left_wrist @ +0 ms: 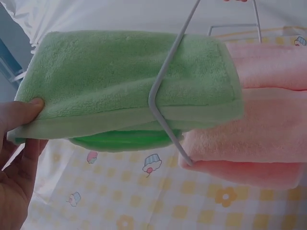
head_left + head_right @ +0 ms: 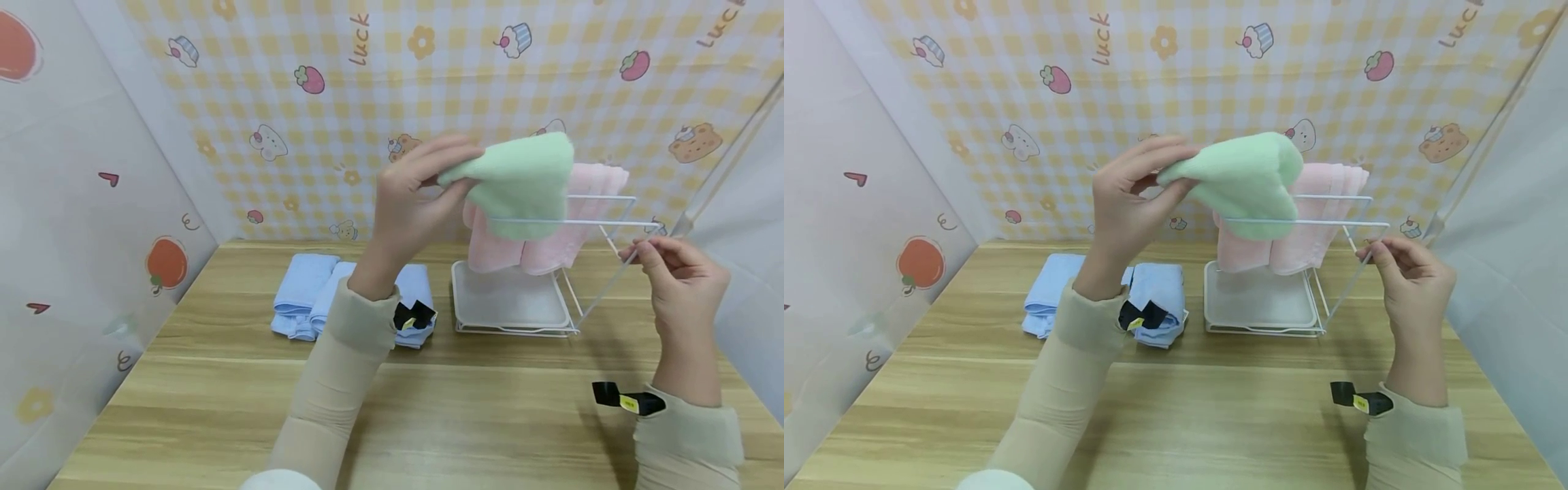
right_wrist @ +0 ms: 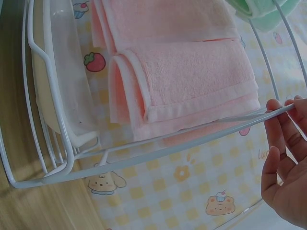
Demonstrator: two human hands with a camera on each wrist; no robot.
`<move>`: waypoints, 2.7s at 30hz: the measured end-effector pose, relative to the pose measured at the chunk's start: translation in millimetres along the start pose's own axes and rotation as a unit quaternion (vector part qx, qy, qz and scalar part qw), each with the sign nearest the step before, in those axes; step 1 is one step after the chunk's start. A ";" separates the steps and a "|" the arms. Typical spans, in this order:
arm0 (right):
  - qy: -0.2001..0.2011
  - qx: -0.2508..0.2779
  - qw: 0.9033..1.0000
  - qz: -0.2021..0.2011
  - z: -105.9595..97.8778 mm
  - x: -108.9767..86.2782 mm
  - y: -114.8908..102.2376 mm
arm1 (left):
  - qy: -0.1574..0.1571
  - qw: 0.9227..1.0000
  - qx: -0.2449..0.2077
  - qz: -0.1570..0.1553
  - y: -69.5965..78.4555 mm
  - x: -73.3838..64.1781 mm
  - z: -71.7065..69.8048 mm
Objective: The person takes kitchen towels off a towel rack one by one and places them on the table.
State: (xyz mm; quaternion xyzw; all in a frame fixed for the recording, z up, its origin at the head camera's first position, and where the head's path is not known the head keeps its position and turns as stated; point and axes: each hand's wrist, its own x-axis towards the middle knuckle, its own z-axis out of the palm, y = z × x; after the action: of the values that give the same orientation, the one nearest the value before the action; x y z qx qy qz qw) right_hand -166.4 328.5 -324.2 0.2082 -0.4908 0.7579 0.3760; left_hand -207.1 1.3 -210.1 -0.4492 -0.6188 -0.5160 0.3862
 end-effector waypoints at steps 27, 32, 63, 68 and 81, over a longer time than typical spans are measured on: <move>-0.009 0.001 1.000 -0.003 -2.3 -2.3 0.1 | 0.119 0.991 -0.028 -0.048 -9.1 -31.4 -41.0; -0.010 0.002 1.000 -0.003 -2.6 -1.8 0.5 | 0.135 0.988 -0.034 -0.061 -8.6 -33.9 -48.1; 0.018 -0.020 1.000 0.006 -2.1 -1.8 2.9 | 0.037 0.975 0.108 -0.190 -17.4 -86.3 -109.6; 0.020 -0.017 1.000 0.005 -0.7 -1.2 1.6 | 0.006 0.967 0.147 -0.209 -7.9 -92.3 -132.8; 0.020 -0.027 0.999 0.005 0.0 -0.2 1.1 | -0.084 0.931 0.255 -0.245 24.4 -91.6 -189.7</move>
State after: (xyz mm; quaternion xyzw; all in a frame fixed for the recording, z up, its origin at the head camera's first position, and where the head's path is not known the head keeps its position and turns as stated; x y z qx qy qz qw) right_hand -167.1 328.1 -324.9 0.1805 -0.5043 0.7503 0.3875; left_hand -153.8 -198.5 -257.1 -0.2115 -0.8507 -0.3796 0.2959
